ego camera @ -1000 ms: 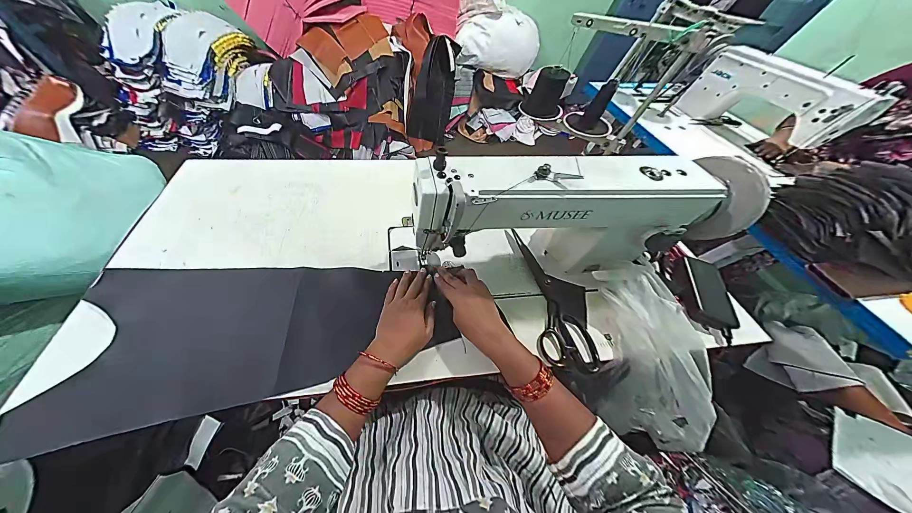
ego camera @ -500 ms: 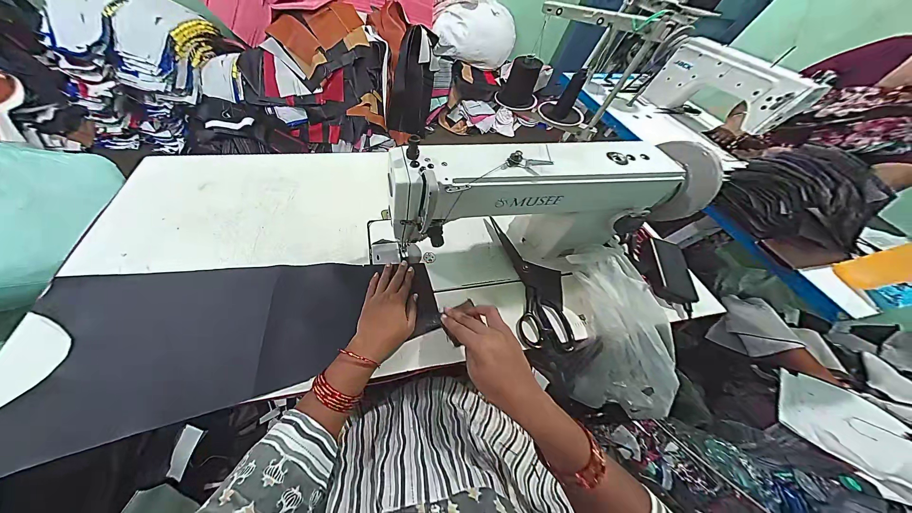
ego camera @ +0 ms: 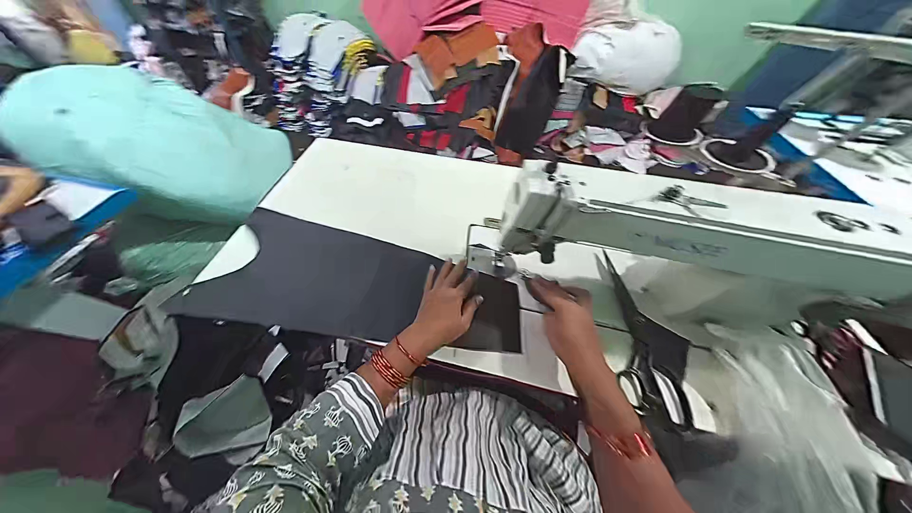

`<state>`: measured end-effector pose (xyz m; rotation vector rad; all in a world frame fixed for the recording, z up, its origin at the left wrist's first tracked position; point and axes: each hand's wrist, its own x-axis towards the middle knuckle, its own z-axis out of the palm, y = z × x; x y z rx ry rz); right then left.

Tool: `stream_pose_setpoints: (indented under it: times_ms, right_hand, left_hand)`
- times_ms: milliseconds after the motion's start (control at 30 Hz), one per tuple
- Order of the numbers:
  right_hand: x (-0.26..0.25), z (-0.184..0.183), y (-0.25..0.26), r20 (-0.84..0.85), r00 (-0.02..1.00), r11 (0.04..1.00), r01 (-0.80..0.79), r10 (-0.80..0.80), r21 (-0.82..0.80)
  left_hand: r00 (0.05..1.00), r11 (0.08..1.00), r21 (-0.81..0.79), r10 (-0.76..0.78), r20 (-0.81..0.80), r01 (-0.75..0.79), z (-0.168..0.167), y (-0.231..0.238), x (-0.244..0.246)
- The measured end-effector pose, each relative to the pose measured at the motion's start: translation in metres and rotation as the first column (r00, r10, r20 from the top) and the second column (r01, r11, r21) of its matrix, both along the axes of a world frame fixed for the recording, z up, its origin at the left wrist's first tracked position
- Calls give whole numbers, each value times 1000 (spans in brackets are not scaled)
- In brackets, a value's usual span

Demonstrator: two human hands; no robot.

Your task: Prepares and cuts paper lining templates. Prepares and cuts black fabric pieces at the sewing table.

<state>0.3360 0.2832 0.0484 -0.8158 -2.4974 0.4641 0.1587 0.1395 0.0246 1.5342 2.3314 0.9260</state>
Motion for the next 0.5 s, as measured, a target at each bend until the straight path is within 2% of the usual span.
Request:
stream_pose_setpoints:
  times_ms: [33,67,100,167,200,233,300,400,433,500]
  right_hand:
    - [13,-2,-1,-90,995,999,-30,33,25]
    - [27,-3,-2,-142,988,997,-59,65,43]
    - [41,-3,-4,-159,984,996,-75,80,37]
    - [67,-2,-10,-155,986,997,-67,62,-24]
    - [77,-2,-12,-150,987,996,-65,55,-64]
    - [83,-1,-13,-139,988,994,-72,60,-87]
    - [89,1,-16,-131,988,989,-99,84,-112]
    - [89,8,-21,-123,986,983,-126,110,-131]
    - [88,10,-23,-128,986,984,-125,109,-130]
    - [88,12,-25,-151,982,986,-130,112,-109]
  left_hand:
    - [978,979,-1,201,-54,-202,4,-14,-16]
    - [917,915,-77,387,-99,-395,9,-30,-37]
    - [833,811,-192,541,-110,-552,15,-49,-61]
    - [652,556,-433,751,-103,-709,18,-85,-109]
    - [591,468,-505,800,-106,-725,15,-97,-128]
    - [568,430,-539,816,-111,-724,11,-104,-143]
    - [603,481,-498,790,-110,-721,4,-109,-167]
    - [760,655,-419,633,-150,-629,6,-115,-211]
    - [795,673,-442,576,-189,-593,13,-112,-225]
    - [779,612,-513,592,-208,-602,24,-93,-250]
